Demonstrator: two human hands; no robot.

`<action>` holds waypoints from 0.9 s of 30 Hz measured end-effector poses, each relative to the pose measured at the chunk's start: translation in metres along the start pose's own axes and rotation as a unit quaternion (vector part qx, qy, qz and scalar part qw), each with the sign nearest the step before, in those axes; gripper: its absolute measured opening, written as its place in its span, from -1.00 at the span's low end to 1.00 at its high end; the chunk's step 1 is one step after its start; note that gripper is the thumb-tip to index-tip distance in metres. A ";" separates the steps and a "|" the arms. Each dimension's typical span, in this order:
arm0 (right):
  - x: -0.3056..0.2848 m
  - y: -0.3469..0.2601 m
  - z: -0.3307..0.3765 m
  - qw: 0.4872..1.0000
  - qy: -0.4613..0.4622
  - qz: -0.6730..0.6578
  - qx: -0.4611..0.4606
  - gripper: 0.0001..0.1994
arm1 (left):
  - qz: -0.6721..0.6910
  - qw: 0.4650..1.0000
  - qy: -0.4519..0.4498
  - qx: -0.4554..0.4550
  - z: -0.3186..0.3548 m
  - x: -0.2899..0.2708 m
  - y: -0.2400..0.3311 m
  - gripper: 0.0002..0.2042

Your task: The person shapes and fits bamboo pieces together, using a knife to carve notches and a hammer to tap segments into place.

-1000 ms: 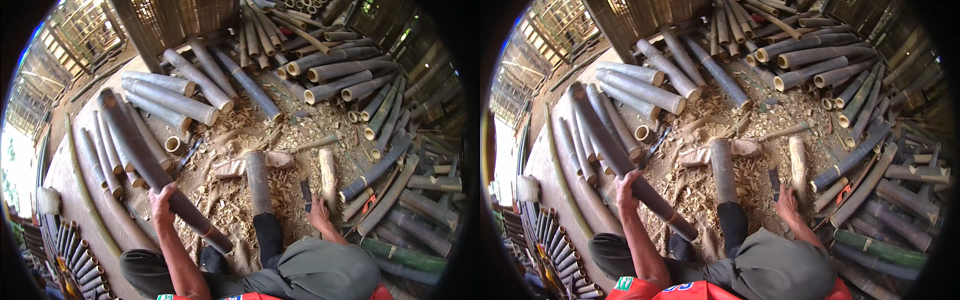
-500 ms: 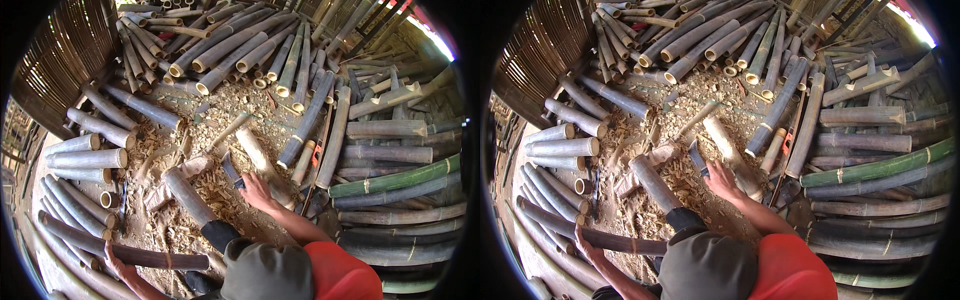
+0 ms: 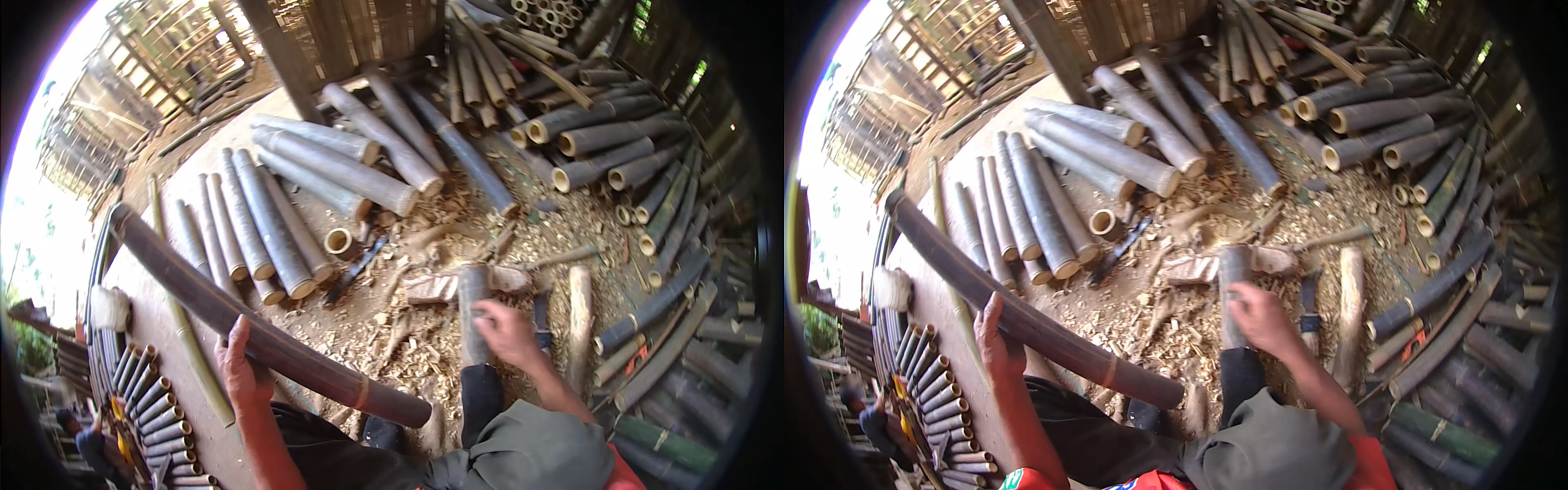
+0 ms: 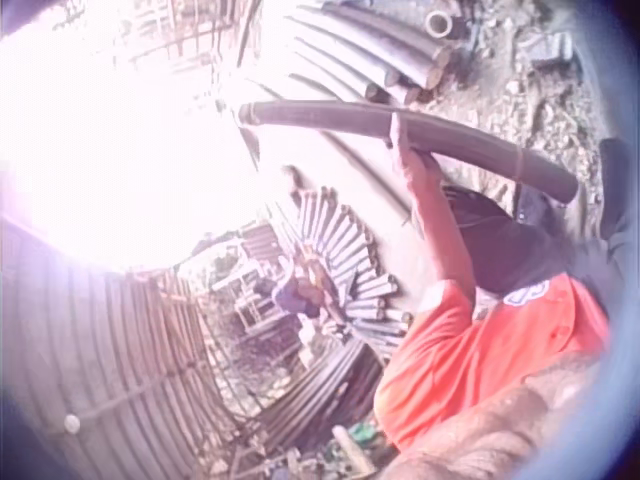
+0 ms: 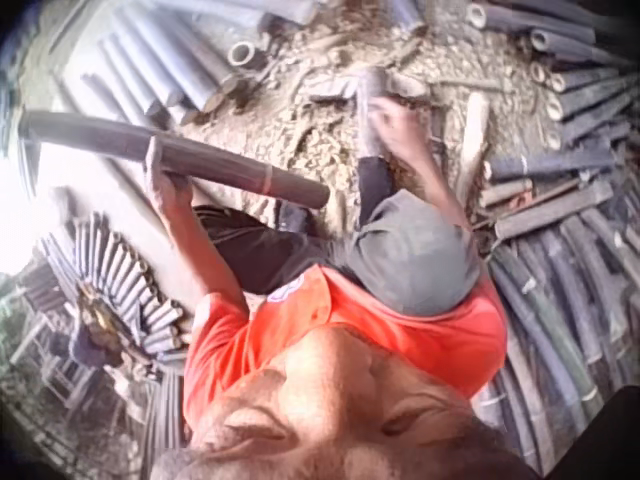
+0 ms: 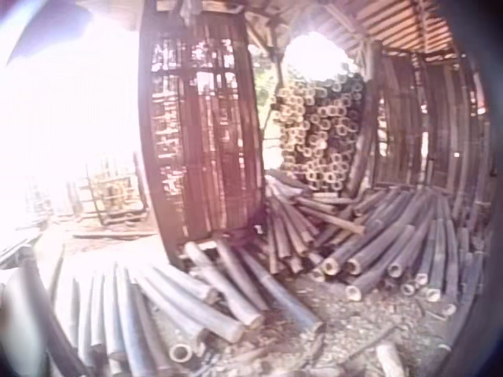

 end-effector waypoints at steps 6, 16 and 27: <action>0.232 -0.092 -0.130 0.923 -0.294 0.207 -0.135 -0.60 | -0.014 0.998 0.066 0.011 0.005 -0.027 -0.020 -0.63; 0.296 -0.080 -0.196 0.949 -0.170 0.196 -0.177 -0.76 | 0.004 0.995 0.099 -0.015 -0.010 -0.012 -0.070 -0.65; 0.109 0.005 -0.060 0.824 -0.262 -0.491 0.107 -0.72 | 0.050 0.983 0.030 -0.174 -0.016 0.021 -0.152 -0.48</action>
Point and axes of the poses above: each hand's wrist, its own z-axis away from the middle knuckle, its own x-axis out of the palm, y = z × x, the point moved 5 cm from there along -z, towards the middle knuckle, and after that the axes turned 11 degrees about x, right-handed, at the moved point
